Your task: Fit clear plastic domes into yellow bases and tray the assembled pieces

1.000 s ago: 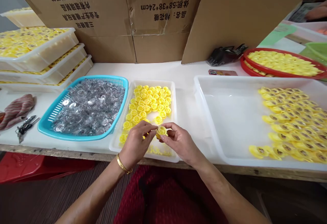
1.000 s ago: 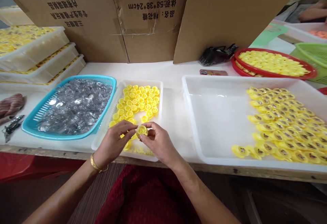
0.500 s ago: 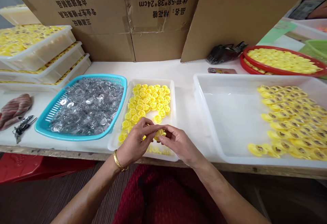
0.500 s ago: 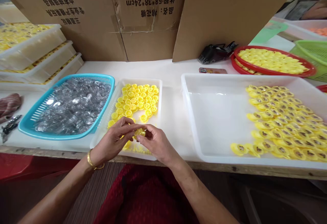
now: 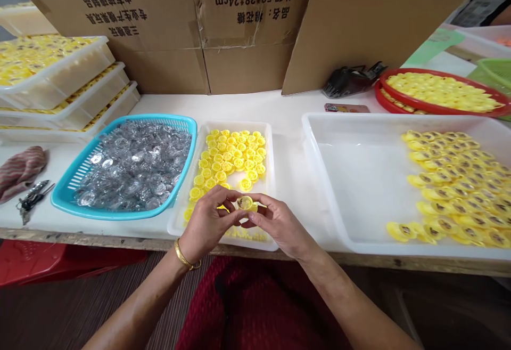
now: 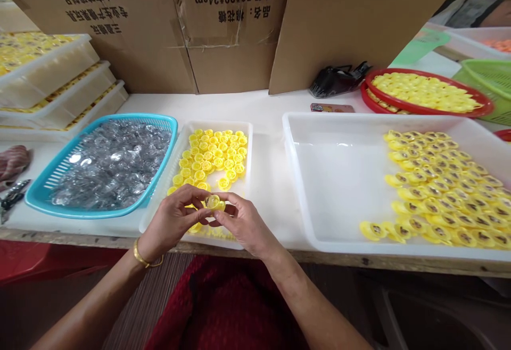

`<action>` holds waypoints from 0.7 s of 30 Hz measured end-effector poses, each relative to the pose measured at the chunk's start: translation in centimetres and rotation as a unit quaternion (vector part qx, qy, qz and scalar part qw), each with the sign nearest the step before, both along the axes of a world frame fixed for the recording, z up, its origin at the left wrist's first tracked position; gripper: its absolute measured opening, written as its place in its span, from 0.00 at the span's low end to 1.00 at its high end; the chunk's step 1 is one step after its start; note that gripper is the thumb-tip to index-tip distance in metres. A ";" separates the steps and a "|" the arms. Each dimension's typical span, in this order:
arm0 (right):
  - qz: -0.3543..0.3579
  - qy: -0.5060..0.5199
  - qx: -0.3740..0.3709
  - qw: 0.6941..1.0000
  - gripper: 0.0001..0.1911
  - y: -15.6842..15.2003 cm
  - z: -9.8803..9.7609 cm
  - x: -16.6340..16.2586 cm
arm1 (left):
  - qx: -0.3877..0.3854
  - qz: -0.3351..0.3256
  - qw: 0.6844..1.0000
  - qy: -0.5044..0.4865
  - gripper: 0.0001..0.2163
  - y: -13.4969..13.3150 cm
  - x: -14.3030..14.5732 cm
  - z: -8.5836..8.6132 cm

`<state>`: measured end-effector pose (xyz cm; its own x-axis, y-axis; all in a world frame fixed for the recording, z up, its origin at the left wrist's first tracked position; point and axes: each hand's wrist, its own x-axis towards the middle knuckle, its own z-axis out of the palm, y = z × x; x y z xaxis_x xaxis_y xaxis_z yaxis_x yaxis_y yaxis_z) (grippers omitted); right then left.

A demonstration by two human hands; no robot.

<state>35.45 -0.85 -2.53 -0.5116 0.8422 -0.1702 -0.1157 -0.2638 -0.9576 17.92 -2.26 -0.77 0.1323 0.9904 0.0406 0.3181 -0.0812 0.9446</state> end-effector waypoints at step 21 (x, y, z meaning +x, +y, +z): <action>-0.043 -0.052 0.011 0.998 0.21 -0.2 0.1 -0.3 | 0.092 -0.017 0.982 0.165 0.06 0.3 0.3 1.5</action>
